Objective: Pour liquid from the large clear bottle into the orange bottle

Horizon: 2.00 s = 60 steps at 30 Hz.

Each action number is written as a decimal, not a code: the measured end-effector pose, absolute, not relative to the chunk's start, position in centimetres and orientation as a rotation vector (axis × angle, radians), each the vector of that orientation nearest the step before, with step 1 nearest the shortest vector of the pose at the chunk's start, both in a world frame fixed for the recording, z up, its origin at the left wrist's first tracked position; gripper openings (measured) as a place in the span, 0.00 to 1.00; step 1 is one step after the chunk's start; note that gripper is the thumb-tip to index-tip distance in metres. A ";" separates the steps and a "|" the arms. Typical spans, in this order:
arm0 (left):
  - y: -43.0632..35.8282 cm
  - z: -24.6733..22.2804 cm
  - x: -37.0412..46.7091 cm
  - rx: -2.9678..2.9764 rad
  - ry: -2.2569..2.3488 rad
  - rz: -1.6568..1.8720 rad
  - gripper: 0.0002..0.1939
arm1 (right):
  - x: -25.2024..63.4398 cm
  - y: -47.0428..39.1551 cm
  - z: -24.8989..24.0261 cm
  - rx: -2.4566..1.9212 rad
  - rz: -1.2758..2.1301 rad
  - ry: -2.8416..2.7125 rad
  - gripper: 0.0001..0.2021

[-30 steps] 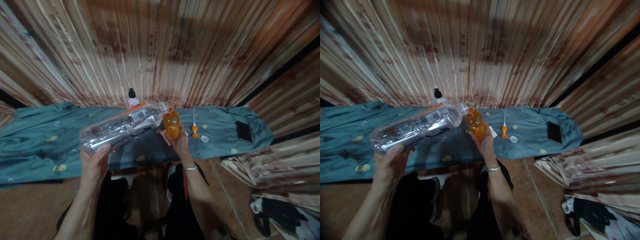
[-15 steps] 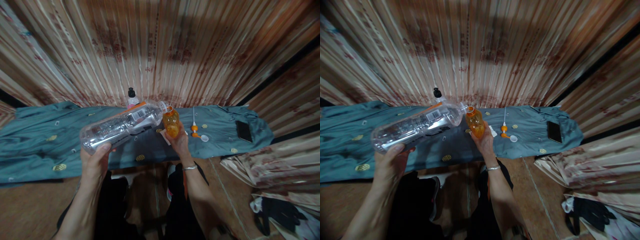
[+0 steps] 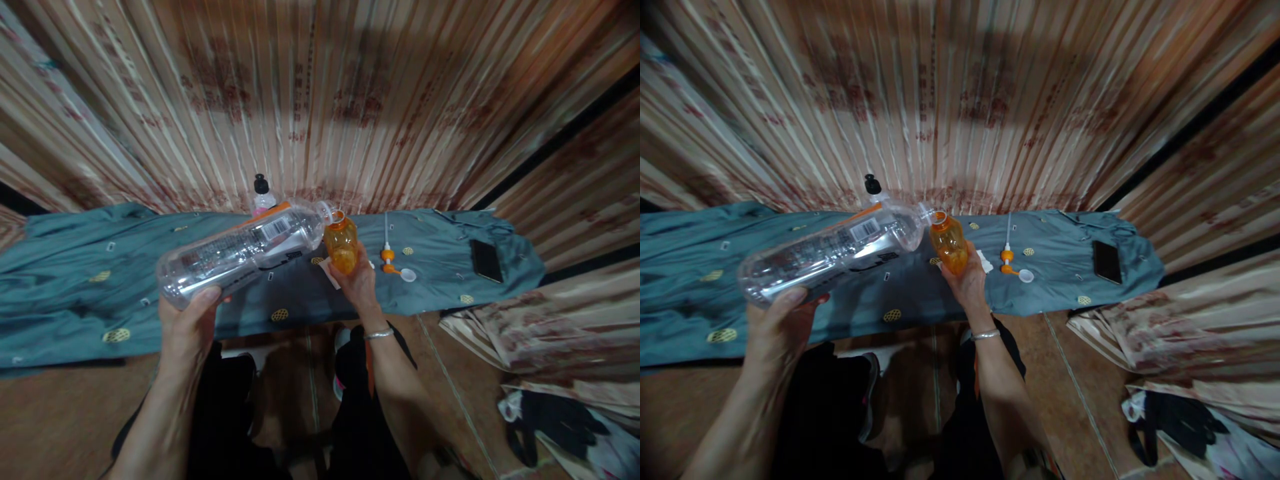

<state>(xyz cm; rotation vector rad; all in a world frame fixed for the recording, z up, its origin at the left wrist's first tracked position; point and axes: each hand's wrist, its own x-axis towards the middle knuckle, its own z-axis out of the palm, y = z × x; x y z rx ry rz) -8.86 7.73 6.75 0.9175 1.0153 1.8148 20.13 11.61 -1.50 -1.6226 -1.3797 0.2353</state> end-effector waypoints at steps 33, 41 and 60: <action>7.6 6.9 -8.8 0.957 1.001 1.812 0.44 | 20.2 11.5 -1.1 -1.616 0.233 -1.411 0.28; 7.6 6.8 -8.8 0.953 0.990 1.815 0.45 | 20.1 11.5 -1.0 -1.603 0.242 -1.401 0.27; 7.8 7.0 -8.6 0.937 0.968 1.821 0.49 | 20.1 11.7 -1.4 -1.613 0.207 -1.393 0.29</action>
